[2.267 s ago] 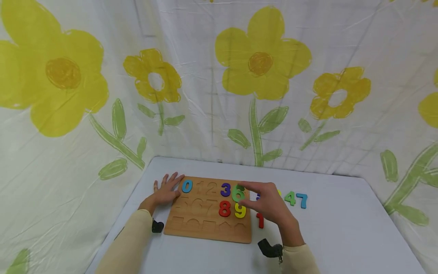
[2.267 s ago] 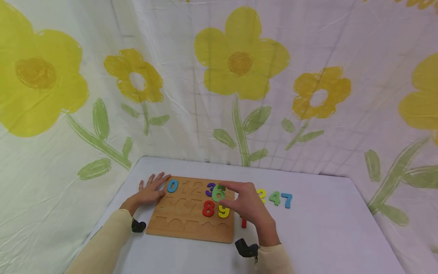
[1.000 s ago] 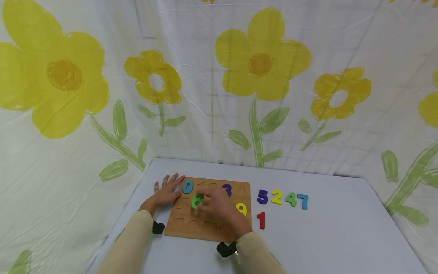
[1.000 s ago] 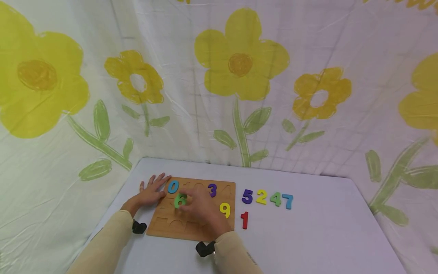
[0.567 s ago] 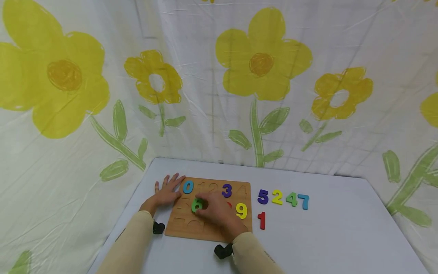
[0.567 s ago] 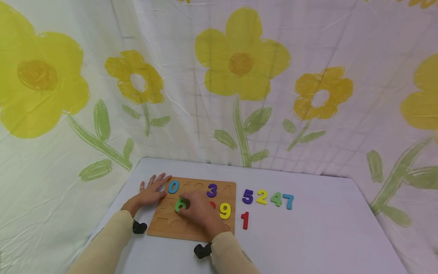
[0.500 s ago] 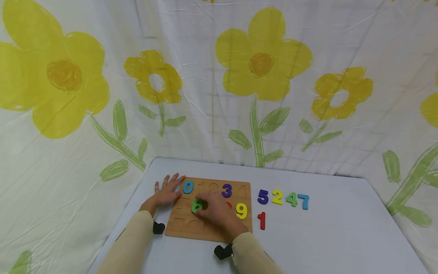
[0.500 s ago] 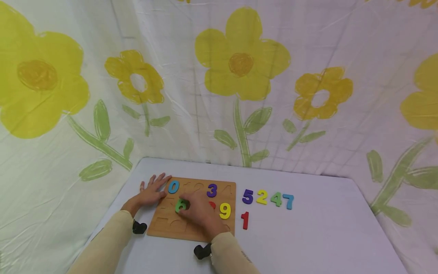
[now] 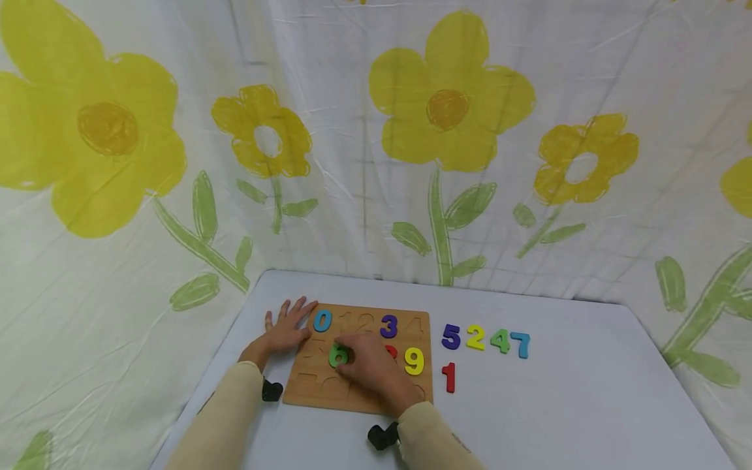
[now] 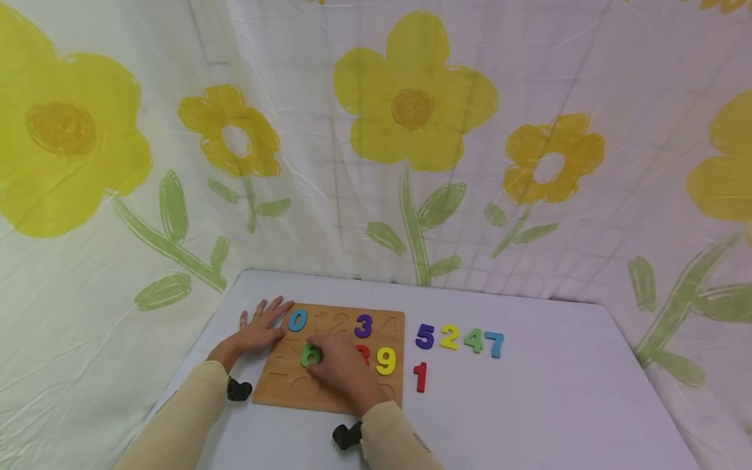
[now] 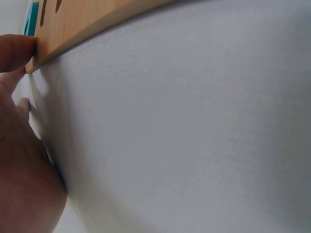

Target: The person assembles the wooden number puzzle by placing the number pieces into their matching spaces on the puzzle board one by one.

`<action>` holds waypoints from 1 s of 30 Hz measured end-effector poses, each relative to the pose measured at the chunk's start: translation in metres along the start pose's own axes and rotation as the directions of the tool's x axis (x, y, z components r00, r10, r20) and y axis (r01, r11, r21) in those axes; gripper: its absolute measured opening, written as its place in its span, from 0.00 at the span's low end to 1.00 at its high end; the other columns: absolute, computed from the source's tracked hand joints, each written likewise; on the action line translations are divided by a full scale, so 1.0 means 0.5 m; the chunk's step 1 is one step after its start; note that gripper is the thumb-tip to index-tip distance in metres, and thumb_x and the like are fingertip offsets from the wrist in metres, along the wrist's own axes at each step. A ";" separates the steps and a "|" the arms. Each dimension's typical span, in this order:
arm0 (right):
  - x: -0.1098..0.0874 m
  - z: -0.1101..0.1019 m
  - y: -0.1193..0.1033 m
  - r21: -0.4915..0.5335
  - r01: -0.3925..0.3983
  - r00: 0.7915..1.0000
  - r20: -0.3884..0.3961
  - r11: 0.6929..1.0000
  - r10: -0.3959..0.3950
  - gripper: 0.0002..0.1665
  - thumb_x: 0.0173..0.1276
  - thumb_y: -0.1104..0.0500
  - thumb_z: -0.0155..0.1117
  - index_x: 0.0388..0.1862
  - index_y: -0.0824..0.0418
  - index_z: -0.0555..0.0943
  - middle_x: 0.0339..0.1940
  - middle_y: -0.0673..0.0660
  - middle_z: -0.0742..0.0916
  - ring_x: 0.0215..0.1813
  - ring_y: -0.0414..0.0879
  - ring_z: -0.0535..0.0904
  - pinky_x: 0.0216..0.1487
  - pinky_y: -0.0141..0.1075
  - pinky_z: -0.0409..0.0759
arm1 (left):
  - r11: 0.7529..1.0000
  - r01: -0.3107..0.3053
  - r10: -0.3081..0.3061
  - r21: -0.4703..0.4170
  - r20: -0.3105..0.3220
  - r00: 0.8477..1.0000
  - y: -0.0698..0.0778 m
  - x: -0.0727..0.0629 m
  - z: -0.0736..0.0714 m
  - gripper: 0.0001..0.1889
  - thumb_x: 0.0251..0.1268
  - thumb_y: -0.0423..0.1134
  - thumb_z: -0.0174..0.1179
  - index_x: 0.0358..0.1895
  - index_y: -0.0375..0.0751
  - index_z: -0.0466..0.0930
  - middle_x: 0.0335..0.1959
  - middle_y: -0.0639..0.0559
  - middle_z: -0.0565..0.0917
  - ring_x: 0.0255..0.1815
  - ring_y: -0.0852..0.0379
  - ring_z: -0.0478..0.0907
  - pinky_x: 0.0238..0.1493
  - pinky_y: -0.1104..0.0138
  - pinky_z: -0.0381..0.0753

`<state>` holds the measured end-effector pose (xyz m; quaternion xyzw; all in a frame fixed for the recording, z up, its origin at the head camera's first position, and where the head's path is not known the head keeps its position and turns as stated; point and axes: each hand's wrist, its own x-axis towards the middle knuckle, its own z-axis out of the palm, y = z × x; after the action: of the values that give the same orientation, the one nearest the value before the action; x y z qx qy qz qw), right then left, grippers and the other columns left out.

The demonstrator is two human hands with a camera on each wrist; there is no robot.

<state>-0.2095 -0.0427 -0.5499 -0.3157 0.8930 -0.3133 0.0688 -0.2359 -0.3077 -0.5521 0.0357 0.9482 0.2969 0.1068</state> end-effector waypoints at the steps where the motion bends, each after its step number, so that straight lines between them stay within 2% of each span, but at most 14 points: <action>1: -0.002 -0.001 0.001 0.010 0.001 1.000 -0.003 1.000 -0.001 0.33 0.70 0.54 0.81 0.73 0.55 0.85 0.68 0.50 0.90 0.70 0.48 0.86 0.71 0.43 0.84 | 1.000 0.005 -0.005 0.005 0.008 1.000 0.007 -0.004 -0.005 0.40 0.75 0.41 0.55 0.89 0.47 0.58 0.92 0.35 0.47 0.90 0.23 0.31 0.79 0.24 0.19; 6: -0.016 -0.015 0.001 0.077 -0.015 1.000 -0.014 0.997 0.016 0.35 0.70 0.53 0.81 0.74 0.54 0.84 0.70 0.48 0.89 0.71 0.47 0.84 0.73 0.47 0.83 | 1.000 0.019 -0.019 0.008 0.017 1.000 0.015 -0.008 -0.012 0.39 0.75 0.41 0.55 0.89 0.45 0.58 0.92 0.34 0.47 0.90 0.23 0.31 0.79 0.23 0.20; 8: -0.022 -0.027 -0.001 0.094 -0.019 1.000 -0.015 0.995 0.021 0.35 0.69 0.51 0.81 0.75 0.52 0.84 0.71 0.46 0.88 0.72 0.47 0.84 0.72 0.48 0.83 | 1.000 0.013 -0.013 -0.002 0.005 1.000 0.007 -0.004 -0.006 0.39 0.75 0.41 0.54 0.89 0.45 0.58 0.92 0.34 0.47 0.90 0.24 0.30 0.79 0.24 0.19; 13: -0.039 -0.070 -0.007 0.108 -0.029 0.999 -0.022 0.994 0.032 0.36 0.69 0.48 0.82 0.76 0.49 0.84 0.71 0.46 0.88 0.69 0.48 0.85 0.61 0.41 0.87 | 1.000 -0.004 0.004 -0.008 -0.018 1.000 -0.026 0.009 0.012 0.40 0.74 0.42 0.52 0.89 0.44 0.56 0.92 0.34 0.46 0.90 0.24 0.29 0.78 0.25 0.16; 14: -0.042 -0.081 -0.008 0.117 -0.033 0.999 -0.021 0.993 0.036 0.36 0.69 0.48 0.82 0.75 0.49 0.84 0.67 0.48 0.90 0.63 0.49 0.87 0.55 0.41 0.88 | 1.000 -0.009 0.009 -0.008 -0.022 1.000 -0.030 0.011 0.013 0.40 0.74 0.41 0.52 0.89 0.43 0.56 0.92 0.34 0.47 0.90 0.24 0.29 0.78 0.25 0.16; 16: -0.050 -0.104 -0.008 0.121 -0.046 0.998 -0.028 0.992 0.049 0.36 0.69 0.46 0.81 0.75 0.48 0.84 0.65 0.51 0.91 0.59 0.51 0.87 0.54 0.41 0.88 | 1.000 -0.020 0.020 -0.011 -0.029 0.999 -0.036 0.016 0.015 0.40 0.73 0.40 0.51 0.89 0.42 0.56 0.92 0.33 0.47 0.90 0.23 0.29 0.77 0.24 0.16; 17: -0.055 -0.115 -0.007 0.120 -0.055 0.998 -0.028 0.991 0.058 0.36 0.69 0.45 0.81 0.75 0.47 0.84 0.61 0.53 0.92 0.55 0.53 0.88 0.52 0.43 0.88 | 1.000 -0.023 0.023 -0.011 -0.030 0.999 -0.036 0.017 0.015 0.40 0.73 0.40 0.51 0.89 0.42 0.56 0.92 0.33 0.47 0.90 0.23 0.29 0.77 0.24 0.16; 20: -0.073 -0.148 -0.001 0.168 -0.067 0.997 -0.028 0.983 0.073 0.37 0.69 0.41 0.80 0.75 0.47 0.84 0.61 0.56 0.92 0.56 0.58 0.88 0.55 0.51 0.89 | 1.000 -0.015 0.015 -0.007 -0.021 1.000 -0.031 0.017 0.011 0.41 0.73 0.41 0.52 0.89 0.44 0.56 0.92 0.34 0.46 0.90 0.24 0.29 0.77 0.25 0.15; 21: -0.080 -0.157 0.003 0.174 -0.064 0.997 -0.038 0.983 0.071 0.37 0.69 0.39 0.80 0.74 0.47 0.84 0.65 0.55 0.91 0.60 0.57 0.88 0.60 0.53 0.88 | 1.000 -0.011 0.011 -0.006 -0.015 1.000 -0.027 0.015 0.009 0.41 0.73 0.41 0.52 0.89 0.44 0.56 0.92 0.34 0.46 0.90 0.24 0.29 0.77 0.25 0.15; 22: -0.087 -0.166 0.008 0.187 -0.057 0.997 -0.046 0.981 0.066 0.37 0.69 0.39 0.80 0.74 0.48 0.84 0.65 0.56 0.91 0.61 0.58 0.88 0.60 0.55 0.88 | 1.000 -0.006 0.006 -0.009 -0.010 1.000 -0.022 0.012 0.006 0.41 0.74 0.41 0.53 0.89 0.45 0.56 0.92 0.34 0.46 0.90 0.24 0.29 0.78 0.25 0.16; 24: -0.101 -0.182 0.020 0.209 -0.029 0.996 -0.080 0.978 0.047 0.37 0.68 0.39 0.81 0.72 0.50 0.86 0.68 0.54 0.90 0.69 0.57 0.86 0.66 0.59 0.85 | 1.000 -0.002 0.002 -0.014 -0.007 1.000 -0.014 0.006 0.002 0.41 0.74 0.43 0.54 0.89 0.46 0.57 0.92 0.35 0.47 0.90 0.24 0.29 0.78 0.25 0.16; 27: -0.124 -0.201 0.046 0.231 -0.001 0.992 -0.120 0.973 0.030 0.35 0.68 0.42 0.81 0.70 0.52 0.87 0.67 0.54 0.91 0.70 0.56 0.87 0.68 0.60 0.84 | 0.999 -0.015 0.014 -0.030 -0.020 1.000 -0.007 -0.002 0.001 0.40 0.73 0.42 0.55 0.88 0.48 0.60 0.92 0.34 0.48 0.90 0.23 0.31 0.77 0.23 0.17; 30: -0.150 -0.216 0.072 0.270 -0.014 0.991 -0.127 0.963 0.050 0.33 0.68 0.44 0.82 0.70 0.51 0.87 0.67 0.53 0.91 0.71 0.58 0.86 0.70 0.61 0.83 | 0.999 -0.023 0.021 -0.032 -0.033 0.999 -0.008 -0.005 0.007 0.40 0.73 0.42 0.55 0.88 0.48 0.61 0.91 0.35 0.50 0.90 0.22 0.32 0.77 0.22 0.18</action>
<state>-0.2035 0.0804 -0.4914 -0.2673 0.8499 -0.4505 0.0565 -0.2327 -0.3094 -0.5570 0.0396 0.9444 0.3140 0.0889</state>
